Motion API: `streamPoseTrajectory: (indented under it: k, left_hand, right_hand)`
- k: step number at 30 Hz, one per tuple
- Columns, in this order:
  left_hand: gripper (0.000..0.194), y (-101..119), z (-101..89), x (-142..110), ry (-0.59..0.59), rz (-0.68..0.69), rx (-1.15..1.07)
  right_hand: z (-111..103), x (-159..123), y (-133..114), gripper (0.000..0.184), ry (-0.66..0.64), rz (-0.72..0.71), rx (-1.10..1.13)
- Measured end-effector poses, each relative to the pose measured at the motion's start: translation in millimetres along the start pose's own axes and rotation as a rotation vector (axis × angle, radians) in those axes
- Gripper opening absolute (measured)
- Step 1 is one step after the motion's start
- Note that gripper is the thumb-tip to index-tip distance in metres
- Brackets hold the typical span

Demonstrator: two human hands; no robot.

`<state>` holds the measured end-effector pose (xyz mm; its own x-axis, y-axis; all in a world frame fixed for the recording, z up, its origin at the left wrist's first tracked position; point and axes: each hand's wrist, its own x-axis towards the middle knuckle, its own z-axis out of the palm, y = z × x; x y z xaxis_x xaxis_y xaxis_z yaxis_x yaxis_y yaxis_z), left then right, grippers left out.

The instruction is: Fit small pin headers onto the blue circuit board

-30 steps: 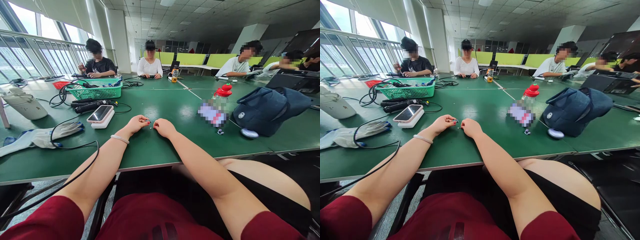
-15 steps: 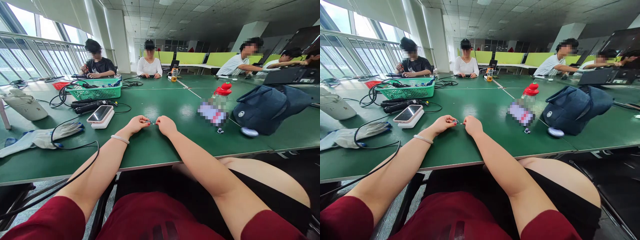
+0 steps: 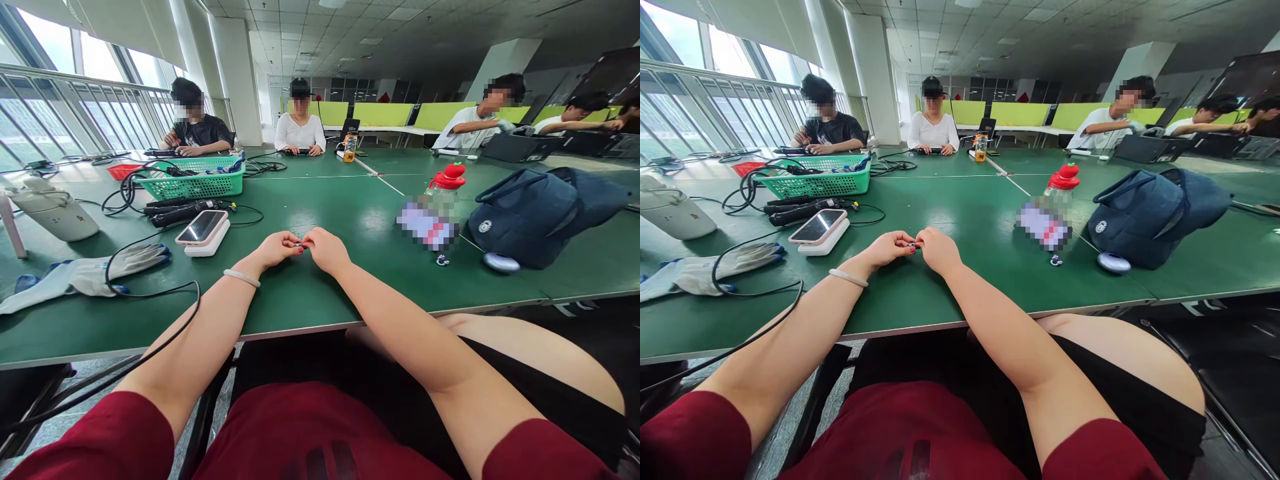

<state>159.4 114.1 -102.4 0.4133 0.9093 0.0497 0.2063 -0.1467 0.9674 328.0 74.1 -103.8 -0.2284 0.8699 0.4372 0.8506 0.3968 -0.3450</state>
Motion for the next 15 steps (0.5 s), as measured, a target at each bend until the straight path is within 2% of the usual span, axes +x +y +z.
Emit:
streamPoseTrajectory:
  k: [7,12,15]
  left_hand:
    - [0.038,-2.3,-0.4,1.5,0.008,0.014,0.009]
    - [0.039,2.6,-0.2,-1.5,0.066,0.011,-0.024]
    - [0.041,5.2,-0.7,-3.5,0.092,0.003,-0.055]
  right_hand:
    - [-0.7,0.3,0.2,0.020,-0.003,-0.002,0.001]
    - [-5.0,-1.1,1.1,0.023,0.031,0.025,0.060]
    - [-7.0,-1.7,0.9,0.023,0.008,0.048,0.071]
